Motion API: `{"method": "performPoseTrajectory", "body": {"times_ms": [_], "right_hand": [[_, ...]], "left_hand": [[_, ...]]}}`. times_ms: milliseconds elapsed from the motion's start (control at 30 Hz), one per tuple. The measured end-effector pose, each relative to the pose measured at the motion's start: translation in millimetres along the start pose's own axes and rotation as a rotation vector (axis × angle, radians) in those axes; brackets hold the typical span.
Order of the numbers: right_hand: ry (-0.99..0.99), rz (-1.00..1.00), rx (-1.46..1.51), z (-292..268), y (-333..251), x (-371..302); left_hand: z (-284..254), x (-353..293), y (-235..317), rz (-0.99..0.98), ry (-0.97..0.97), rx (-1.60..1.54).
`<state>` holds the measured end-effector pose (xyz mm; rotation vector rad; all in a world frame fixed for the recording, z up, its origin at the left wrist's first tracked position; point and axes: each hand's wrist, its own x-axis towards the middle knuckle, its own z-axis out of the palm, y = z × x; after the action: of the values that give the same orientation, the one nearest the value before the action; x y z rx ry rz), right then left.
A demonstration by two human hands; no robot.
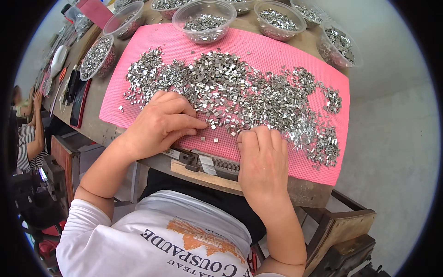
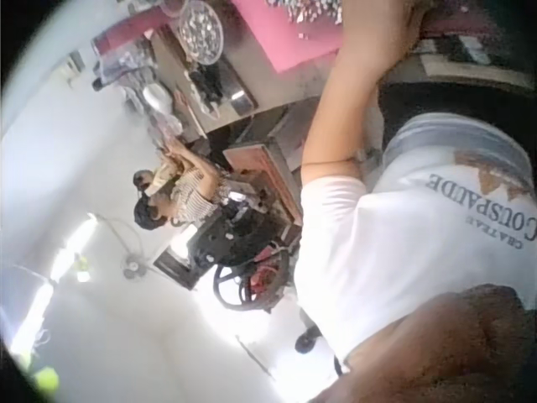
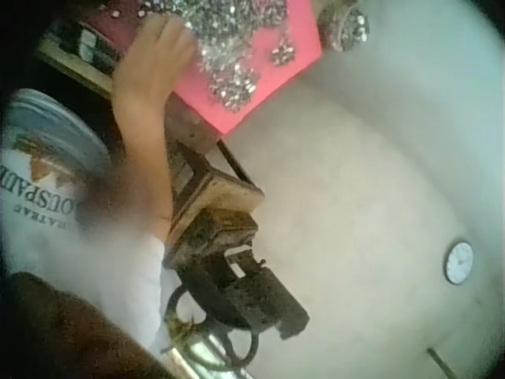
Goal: Assembling small decorative metal pieces into a metal strip and then using a manual press to secure them.
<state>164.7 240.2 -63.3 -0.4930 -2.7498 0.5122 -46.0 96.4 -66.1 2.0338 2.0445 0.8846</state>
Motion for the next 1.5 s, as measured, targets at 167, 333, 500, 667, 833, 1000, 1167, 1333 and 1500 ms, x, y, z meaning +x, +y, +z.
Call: {"method": "performPoseTrajectory", "body": {"times_ms": [167, 333, 500, 667, 833, 1000, 1167, 1333, 1500], "right_hand": [[0.016, 0.021, 0.01, 1, 0, 2], [0.051, 0.0, 0.014, 2, 0, 1], [0.014, -0.013, -0.011, -4, -4, -3], [0.012, -0.008, -0.015, -5, -5, -3], [0.039, -0.026, 0.01, -7, -3, -4], [0.036, -0.039, 0.001, -11, -6, -4], [0.022, -0.042, -0.006, -16, -11, -2], [-0.014, -0.122, -0.045, -19, -7, -2], [-0.051, -0.137, -0.04, -20, -5, 2]], "left_hand": [[-5, 2, 1, -0.001, -0.033, -0.041], [-2, 5, 2, 0.028, -0.039, 0.037], [0, 4, -1, 0.025, -0.046, -0.01], [2, 10, -6, 0.093, -0.051, -0.044], [0, 18, -12, 0.216, -0.109, -0.09], [-2, 26, -8, 0.261, -0.183, -0.035], [0, 14, 4, 0.161, -0.117, 0.05], [9, -2, 19, -0.113, 0.039, 0.047], [10, -5, 24, -0.233, 0.085, 0.017]]}}
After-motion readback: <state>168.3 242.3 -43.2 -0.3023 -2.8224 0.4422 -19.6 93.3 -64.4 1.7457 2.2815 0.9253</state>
